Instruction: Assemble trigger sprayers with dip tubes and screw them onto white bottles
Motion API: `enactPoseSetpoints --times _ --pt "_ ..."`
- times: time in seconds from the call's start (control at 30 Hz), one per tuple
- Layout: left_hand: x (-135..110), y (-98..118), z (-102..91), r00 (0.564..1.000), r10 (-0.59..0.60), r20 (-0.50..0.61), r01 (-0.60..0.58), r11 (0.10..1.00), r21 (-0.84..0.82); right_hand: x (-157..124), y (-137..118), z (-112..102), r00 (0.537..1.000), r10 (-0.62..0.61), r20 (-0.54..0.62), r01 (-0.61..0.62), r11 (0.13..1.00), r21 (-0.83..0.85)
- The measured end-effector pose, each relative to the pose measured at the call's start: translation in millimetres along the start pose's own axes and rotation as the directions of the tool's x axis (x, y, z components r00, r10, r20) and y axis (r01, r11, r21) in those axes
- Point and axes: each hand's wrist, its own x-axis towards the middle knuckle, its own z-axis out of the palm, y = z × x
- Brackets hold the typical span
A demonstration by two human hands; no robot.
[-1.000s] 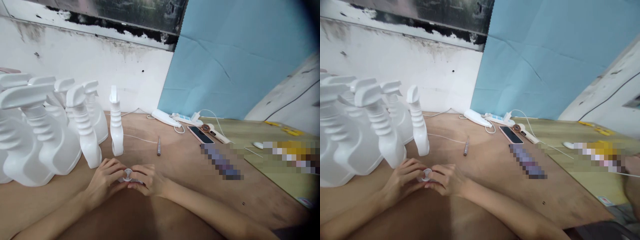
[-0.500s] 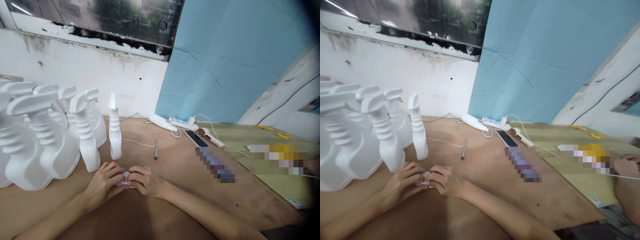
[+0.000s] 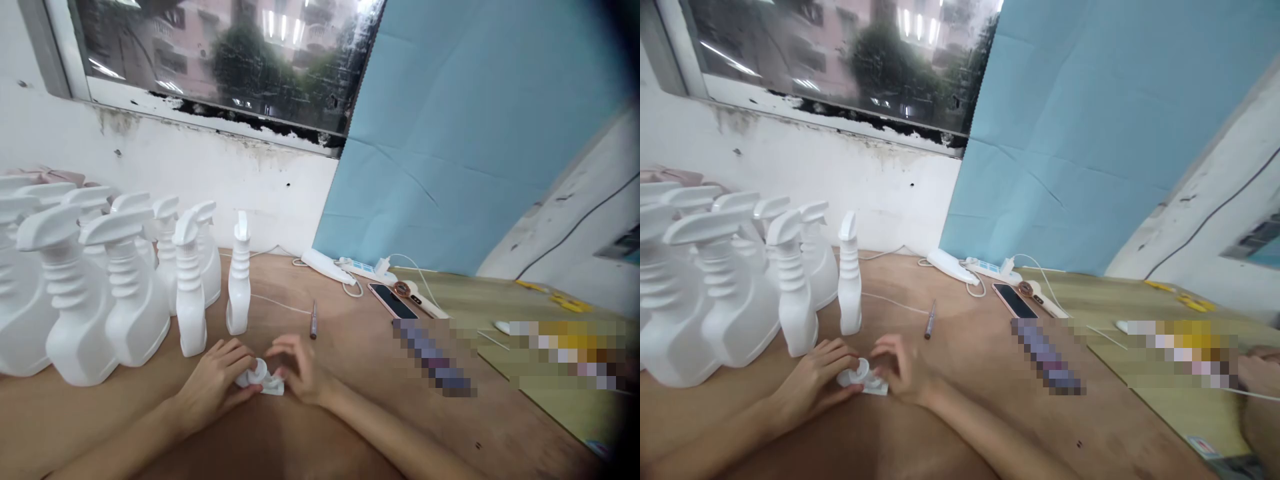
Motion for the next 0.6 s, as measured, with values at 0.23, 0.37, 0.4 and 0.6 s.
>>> enactPoseSetpoints --times 0.23,0.37,0.4,0.6 --pt "1 4 -0.2 0.993 -0.118 0.026 0.119 0.991 -0.063 42 58 -31 0.907 0.418 0.050 -0.330 0.779 -0.533" --pt "-1 1 1.9 0.989 -0.140 0.046 0.145 0.980 -0.137 41 78 -29 0.870 0.485 0.091 -0.377 0.771 -0.514" --pt "-2 0 2.4 0.988 -0.146 0.048 0.152 0.975 -0.160 40 80 -30 0.861 0.501 0.087 -0.398 0.770 -0.499" --pt "-3 -2 4.9 0.980 -0.197 0.040 0.200 0.934 -0.295 46 68 -48 0.828 0.561 -0.021 -0.541 0.787 -0.297"
